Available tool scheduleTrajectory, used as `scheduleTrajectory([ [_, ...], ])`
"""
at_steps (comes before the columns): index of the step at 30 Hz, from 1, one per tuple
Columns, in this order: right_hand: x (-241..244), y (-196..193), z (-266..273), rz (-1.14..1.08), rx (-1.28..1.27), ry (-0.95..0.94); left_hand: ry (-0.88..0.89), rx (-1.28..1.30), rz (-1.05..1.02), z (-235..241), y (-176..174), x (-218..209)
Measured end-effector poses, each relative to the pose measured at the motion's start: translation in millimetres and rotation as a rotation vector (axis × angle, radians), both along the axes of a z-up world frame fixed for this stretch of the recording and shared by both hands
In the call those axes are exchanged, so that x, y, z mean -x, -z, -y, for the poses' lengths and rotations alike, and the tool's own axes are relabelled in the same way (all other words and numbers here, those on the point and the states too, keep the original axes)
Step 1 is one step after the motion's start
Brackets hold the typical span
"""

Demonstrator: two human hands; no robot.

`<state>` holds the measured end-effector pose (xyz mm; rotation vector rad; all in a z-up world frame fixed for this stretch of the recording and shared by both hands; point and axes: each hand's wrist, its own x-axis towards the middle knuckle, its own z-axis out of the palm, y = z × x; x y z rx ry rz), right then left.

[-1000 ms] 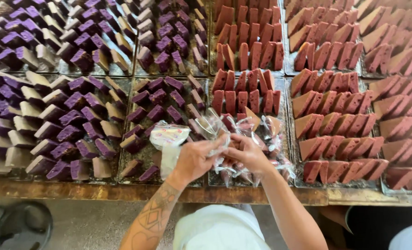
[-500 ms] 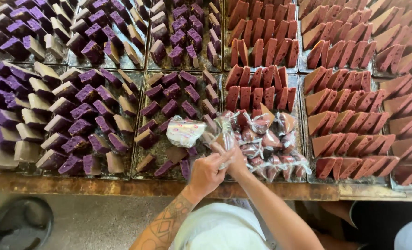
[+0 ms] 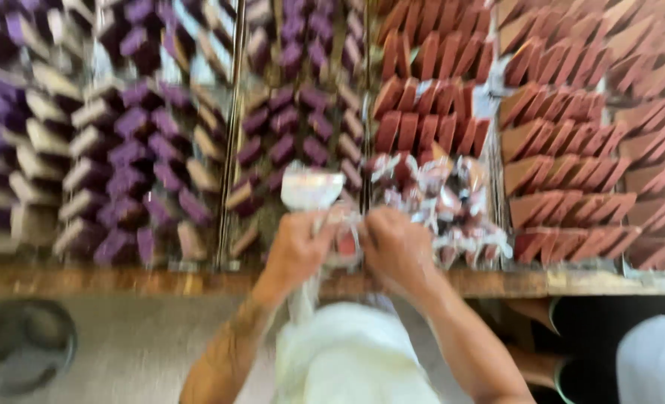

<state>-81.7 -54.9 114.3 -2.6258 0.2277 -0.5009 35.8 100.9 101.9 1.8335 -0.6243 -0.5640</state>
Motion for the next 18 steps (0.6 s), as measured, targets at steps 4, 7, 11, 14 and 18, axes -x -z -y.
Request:
scheduleTrajectory([
  [4, -16.1, -12.9, 3.6, 0.020, -0.025, 0.015, 0.043, 0.210, -0.119, -12.2, -16.0, -5.9],
  [7, 0.7, -19.3, -7.5, -0.001, -0.094, 0.024, 0.040, 0.179, -0.194, -20.8, -23.3, -6.1],
  [11, -2.8, -13.5, -6.7, 0.018, -0.096, 0.042, 0.112, 0.088, 0.057, -33.6, -25.9, -12.0],
  [14, -7.6, 2.1, -9.8, -0.059, -0.031, 0.029, 0.205, 0.026, 0.538, -42.5, -20.0, -15.8],
  [18, 1.6, 10.4, -11.3, -0.395, -0.045, -0.214, 0.601, -0.713, 0.600, -36.4, -13.4, -10.0],
])
